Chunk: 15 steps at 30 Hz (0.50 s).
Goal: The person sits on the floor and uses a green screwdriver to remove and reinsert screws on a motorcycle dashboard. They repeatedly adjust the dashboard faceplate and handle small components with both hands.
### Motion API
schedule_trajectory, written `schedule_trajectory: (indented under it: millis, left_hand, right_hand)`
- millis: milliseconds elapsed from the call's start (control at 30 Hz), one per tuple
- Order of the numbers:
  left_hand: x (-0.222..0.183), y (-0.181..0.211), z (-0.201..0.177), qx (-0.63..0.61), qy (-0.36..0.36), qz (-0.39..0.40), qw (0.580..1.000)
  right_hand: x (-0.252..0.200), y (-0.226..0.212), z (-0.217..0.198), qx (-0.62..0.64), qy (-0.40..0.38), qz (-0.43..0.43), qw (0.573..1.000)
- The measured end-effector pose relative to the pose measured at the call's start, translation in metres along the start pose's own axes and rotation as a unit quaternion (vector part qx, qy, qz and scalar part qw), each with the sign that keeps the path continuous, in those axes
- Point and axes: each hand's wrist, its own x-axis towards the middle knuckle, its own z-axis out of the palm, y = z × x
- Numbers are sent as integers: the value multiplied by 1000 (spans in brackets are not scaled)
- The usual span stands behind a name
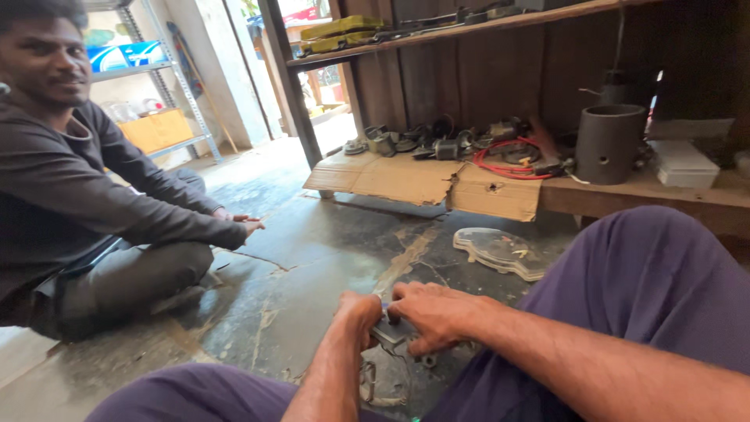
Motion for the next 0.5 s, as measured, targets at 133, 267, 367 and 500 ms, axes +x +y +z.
schedule_trajectory:
  millis: [133, 267, 367, 500]
  left_hand:
    - [36, 24, 10, 339, -96, 18, 936]
    - [51, 33, 10, 396, -89, 47, 913]
    - [45, 33, 6, 240, -47, 5, 970]
    - [30, 27, 0, 132, -40, -10, 990]
  right_hand:
    - [4, 7, -7, 9, -4, 14, 1000]
    - [6, 15, 5, 36, 39, -13, 998]
    - [0, 23, 17, 44, 62, -36, 996]
    - [-6, 32, 31, 38, 83, -58, 994]
